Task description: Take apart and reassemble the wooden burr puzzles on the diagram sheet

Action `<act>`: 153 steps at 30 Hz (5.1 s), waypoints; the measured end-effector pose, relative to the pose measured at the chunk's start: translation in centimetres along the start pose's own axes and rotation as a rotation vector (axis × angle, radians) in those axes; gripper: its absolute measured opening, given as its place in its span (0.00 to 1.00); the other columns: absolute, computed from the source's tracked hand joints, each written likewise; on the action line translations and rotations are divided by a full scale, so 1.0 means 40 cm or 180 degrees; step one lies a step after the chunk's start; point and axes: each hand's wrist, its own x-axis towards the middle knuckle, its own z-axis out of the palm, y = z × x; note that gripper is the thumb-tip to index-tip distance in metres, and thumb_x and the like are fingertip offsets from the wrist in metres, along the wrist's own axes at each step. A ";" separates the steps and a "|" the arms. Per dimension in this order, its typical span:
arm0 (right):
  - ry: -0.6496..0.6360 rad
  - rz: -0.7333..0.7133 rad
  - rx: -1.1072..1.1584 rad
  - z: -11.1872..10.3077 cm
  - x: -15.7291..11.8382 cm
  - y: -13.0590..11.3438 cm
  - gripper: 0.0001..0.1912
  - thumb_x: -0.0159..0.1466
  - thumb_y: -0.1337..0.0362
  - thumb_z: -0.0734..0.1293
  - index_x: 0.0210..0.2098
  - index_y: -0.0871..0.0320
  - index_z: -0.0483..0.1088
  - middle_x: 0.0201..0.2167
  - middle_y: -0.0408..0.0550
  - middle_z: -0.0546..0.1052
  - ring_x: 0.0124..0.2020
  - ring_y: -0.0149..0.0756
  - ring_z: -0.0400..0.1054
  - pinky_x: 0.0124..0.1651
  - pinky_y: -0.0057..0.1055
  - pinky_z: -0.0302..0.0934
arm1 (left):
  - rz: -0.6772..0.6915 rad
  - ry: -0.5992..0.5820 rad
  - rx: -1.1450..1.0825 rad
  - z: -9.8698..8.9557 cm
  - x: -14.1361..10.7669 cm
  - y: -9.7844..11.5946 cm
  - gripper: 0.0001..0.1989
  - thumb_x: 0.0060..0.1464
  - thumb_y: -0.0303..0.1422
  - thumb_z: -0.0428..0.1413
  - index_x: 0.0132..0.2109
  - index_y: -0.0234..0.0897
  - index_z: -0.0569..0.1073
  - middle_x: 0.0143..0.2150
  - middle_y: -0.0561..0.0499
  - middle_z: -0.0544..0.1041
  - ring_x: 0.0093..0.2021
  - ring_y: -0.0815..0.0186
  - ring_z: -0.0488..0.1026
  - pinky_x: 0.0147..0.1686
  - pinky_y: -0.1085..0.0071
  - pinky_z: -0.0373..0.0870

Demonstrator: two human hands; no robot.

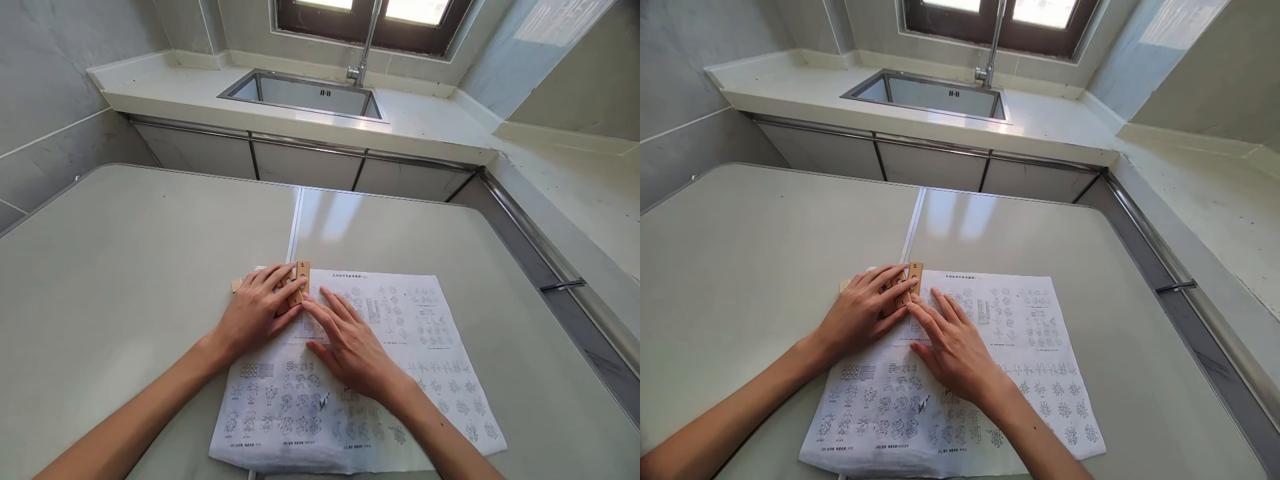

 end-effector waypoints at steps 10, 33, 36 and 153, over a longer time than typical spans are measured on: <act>-0.0013 0.0111 -0.0315 -0.002 0.007 -0.005 0.38 0.77 0.62 0.61 0.79 0.44 0.37 0.77 0.38 0.58 0.80 0.51 0.43 0.77 0.62 0.51 | -0.0054 0.0033 0.0022 0.003 0.003 -0.005 0.21 0.69 0.44 0.55 0.63 0.44 0.75 0.69 0.43 0.73 0.67 0.48 0.70 0.63 0.47 0.70; 0.0126 0.0309 -0.0466 0.008 0.007 -0.008 0.36 0.77 0.66 0.60 0.79 0.43 0.43 0.76 0.37 0.61 0.79 0.50 0.45 0.77 0.60 0.52 | -0.0266 0.0087 -0.0038 -0.004 0.002 -0.006 0.27 0.68 0.48 0.55 0.67 0.41 0.67 0.68 0.38 0.72 0.63 0.47 0.74 0.59 0.50 0.73; 0.0181 0.0366 -0.0463 0.005 0.004 0.004 0.34 0.77 0.67 0.59 0.78 0.44 0.46 0.75 0.38 0.62 0.79 0.49 0.45 0.77 0.58 0.53 | -0.0273 0.0038 -0.0114 -0.005 0.003 -0.008 0.28 0.68 0.48 0.55 0.68 0.41 0.66 0.69 0.38 0.71 0.64 0.47 0.72 0.60 0.49 0.72; 0.1597 0.3177 0.1601 -0.103 -0.406 -0.047 0.22 0.67 0.40 0.68 0.43 0.49 0.82 0.45 0.48 0.86 0.45 0.42 0.82 0.44 0.22 0.76 | -0.1448 0.0144 -0.1281 -0.082 -0.139 -0.071 0.39 0.57 0.56 0.65 0.68 0.47 0.64 0.66 0.47 0.76 0.68 0.54 0.72 0.69 0.52 0.69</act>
